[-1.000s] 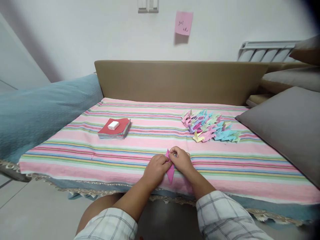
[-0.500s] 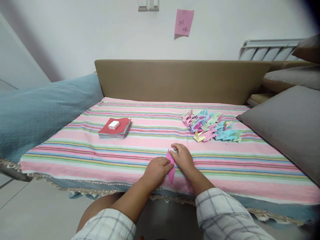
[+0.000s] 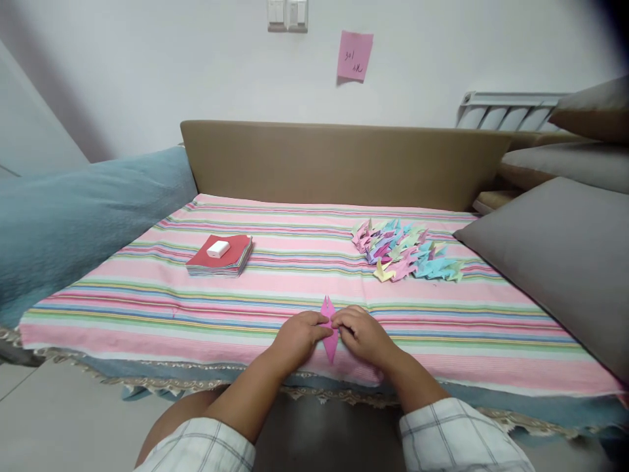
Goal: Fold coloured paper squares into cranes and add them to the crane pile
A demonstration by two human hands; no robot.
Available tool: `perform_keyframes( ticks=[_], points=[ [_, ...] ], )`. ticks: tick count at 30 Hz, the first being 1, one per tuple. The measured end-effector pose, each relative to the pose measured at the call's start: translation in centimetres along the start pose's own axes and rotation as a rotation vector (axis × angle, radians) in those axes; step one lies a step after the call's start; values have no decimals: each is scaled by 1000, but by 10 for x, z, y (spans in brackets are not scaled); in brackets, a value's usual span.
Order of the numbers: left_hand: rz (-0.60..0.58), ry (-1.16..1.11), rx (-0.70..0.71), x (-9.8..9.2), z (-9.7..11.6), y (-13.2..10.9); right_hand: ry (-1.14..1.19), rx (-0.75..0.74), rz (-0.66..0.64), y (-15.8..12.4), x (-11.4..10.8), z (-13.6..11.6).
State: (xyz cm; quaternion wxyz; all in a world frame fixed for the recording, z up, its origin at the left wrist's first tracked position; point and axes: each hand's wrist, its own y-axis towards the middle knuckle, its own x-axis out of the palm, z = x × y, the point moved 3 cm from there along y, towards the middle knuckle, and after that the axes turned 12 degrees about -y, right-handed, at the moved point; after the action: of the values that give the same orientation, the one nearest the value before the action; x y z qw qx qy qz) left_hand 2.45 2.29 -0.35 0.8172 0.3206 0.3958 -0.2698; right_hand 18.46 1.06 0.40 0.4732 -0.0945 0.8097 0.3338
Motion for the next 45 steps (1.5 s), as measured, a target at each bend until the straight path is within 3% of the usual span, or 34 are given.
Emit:
perform_keyframes(
  ticks=[6, 13, 28, 38, 45],
  points=[
    [-33, -95, 74, -14, 3, -3, -6, -52, -24, -10, -4, 2],
    [-76, -114, 33, -17, -2, -1, -7, -65, -43, -9, -2, 8],
    [-26, -149, 50, -18, -3, 2, 18, 66, -33, -4, 2, 5],
    [82, -78, 106, -13, 2, 6, -11, 56, 46, -6, 5, 9],
    [187, -39, 100, -10, 0, 5, -45, 44, 10, -4, 5, 9]
  ],
)
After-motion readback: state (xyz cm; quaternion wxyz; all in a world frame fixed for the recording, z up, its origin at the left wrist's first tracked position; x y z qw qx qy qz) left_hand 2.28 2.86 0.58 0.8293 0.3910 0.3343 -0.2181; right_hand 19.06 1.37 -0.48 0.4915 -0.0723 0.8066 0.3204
